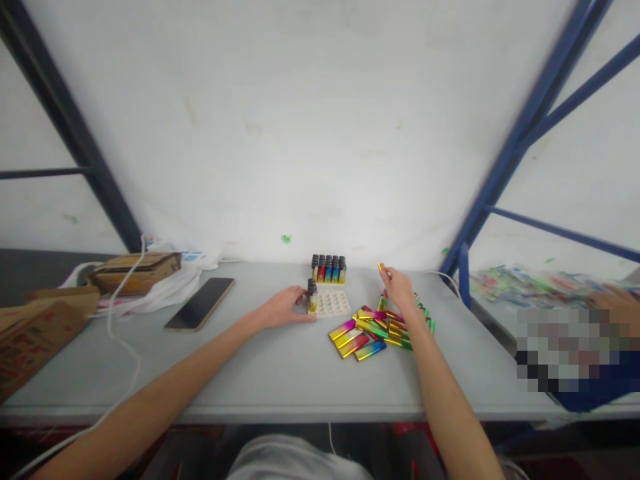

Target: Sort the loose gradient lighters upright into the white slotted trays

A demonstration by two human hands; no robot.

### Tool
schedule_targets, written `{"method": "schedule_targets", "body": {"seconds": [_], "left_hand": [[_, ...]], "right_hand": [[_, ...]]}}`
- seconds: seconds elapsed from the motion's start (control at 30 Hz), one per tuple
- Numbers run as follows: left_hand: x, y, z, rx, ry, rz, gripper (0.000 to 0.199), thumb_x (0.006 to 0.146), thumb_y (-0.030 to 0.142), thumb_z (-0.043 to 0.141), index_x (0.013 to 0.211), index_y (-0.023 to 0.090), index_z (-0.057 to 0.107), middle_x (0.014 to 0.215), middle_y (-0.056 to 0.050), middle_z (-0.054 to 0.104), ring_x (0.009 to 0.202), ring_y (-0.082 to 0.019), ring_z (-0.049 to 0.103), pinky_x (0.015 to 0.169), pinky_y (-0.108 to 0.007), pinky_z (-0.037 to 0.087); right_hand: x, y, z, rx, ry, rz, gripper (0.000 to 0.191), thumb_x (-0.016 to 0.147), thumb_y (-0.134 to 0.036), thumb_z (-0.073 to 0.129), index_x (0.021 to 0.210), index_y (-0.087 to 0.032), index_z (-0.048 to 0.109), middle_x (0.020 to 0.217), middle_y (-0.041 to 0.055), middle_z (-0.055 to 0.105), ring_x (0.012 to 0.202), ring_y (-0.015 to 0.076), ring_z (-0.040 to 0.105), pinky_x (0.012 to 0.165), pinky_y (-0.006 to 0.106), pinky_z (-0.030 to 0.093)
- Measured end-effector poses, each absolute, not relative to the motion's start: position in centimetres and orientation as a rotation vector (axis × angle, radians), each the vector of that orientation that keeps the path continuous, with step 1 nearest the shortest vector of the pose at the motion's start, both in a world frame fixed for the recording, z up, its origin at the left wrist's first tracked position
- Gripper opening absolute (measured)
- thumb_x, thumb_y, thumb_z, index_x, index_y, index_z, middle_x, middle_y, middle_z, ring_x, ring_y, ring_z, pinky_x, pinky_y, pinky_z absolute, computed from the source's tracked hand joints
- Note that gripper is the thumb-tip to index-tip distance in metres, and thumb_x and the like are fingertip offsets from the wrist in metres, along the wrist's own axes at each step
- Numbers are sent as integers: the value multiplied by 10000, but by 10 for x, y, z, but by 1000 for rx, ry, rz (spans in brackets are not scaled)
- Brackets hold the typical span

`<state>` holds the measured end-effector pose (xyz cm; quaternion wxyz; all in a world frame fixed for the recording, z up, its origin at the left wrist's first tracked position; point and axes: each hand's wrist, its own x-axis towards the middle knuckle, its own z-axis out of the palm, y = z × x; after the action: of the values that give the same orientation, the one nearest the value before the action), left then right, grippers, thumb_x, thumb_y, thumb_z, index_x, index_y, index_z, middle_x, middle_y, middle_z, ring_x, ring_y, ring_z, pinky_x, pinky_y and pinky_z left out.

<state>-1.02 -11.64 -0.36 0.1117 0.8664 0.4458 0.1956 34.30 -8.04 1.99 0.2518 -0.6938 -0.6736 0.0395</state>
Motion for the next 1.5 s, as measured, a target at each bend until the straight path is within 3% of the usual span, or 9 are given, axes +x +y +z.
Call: {"method": "schedule_targets", "body": {"seconds": [0.17, 0.3, 0.37, 0.53, 0.67, 0.8, 0.9, 1.33, 1.5], "left_hand": [[-10, -117, -2, 2524, 1295, 607, 637, 714, 754, 718, 954, 166, 665, 937, -92, 685, 851, -264, 617, 767, -352, 485], [-10, -117, -2, 2514, 1293, 616, 635, 704, 741, 731, 974, 169, 677, 941, -88, 690, 853, -265, 619, 768, -349, 486], [-10, -117, -2, 2514, 1287, 613, 643, 703, 743, 731, 983, 167, 679, 947, -89, 693, 854, -267, 623, 769, -348, 487], [-10, -116, -3, 2521, 1289, 605, 667, 707, 764, 722, 982, 158, 674, 956, -99, 691, 855, -269, 627, 770, -349, 484], [-11, -116, -6, 2514, 1289, 626, 675, 695, 770, 729, 981, 161, 678, 945, -93, 687, 846, -265, 622, 772, -352, 484], [-11, -115, -7, 2509, 1293, 630, 670, 694, 766, 735, 979, 162, 681, 942, -88, 688, 831, -257, 615, 764, -348, 484], [-12, -114, -7, 2528, 1271, 613, 688, 695, 771, 735, 993, 152, 685, 934, -91, 683, 822, -254, 609, 758, -346, 481], [-25, -108, 1, 2501, 1111, 542, 667, 719, 678, 760, 1109, 138, 721, 892, -47, 668, 809, -233, 609, 755, -326, 463], [-24, -108, -1, 2510, 1120, 557, 671, 720, 665, 769, 1117, 126, 720, 894, -52, 668, 808, -233, 608, 748, -324, 458]], "right_hand": [[322, -84, 20, -1502, -1779, 182, 514, 963, -551, 471, 1031, -155, 790, 914, 121, 787, 834, 268, 708, 769, 340, 513], [297, -86, 13, -1345, -1596, 557, 613, 763, -717, 679, 967, -144, 753, 645, 22, 659, 541, 163, 521, 525, 281, 421], [284, -89, 11, -1246, -1532, 722, 625, 705, -755, 716, 845, -146, 705, 603, -9, 593, 527, 135, 473, 509, 266, 401], [254, -107, 12, -1026, -1576, 980, 570, 861, -765, 551, 806, -200, 597, 753, 22, 646, 675, 176, 595, 656, 311, 523], [233, -123, 15, -937, -1605, 1211, 519, 882, -755, 530, 926, -240, 572, 715, 2, 628, 603, 183, 583, 611, 345, 539], [219, -126, 14, -1006, -1571, 1193, 555, 807, -803, 584, 852, -256, 503, 589, -72, 430, 469, 128, 384, 443, 262, 372], [217, -124, 13, -1128, -1548, 1066, 611, 807, -855, 516, 733, -257, 417, 551, -69, 367, 462, 118, 316, 420, 254, 273], [226, -119, 7, -1236, -1596, 674, 453, 858, -587, 488, 563, -249, 422, 512, -19, 400, 534, 157, 352, 492, 275, 274], [224, -120, 9, -1237, -1643, 596, 501, 896, -624, 477, 585, -232, 459, 542, -22, 442, 560, 160, 416, 532, 282, 313]]}}
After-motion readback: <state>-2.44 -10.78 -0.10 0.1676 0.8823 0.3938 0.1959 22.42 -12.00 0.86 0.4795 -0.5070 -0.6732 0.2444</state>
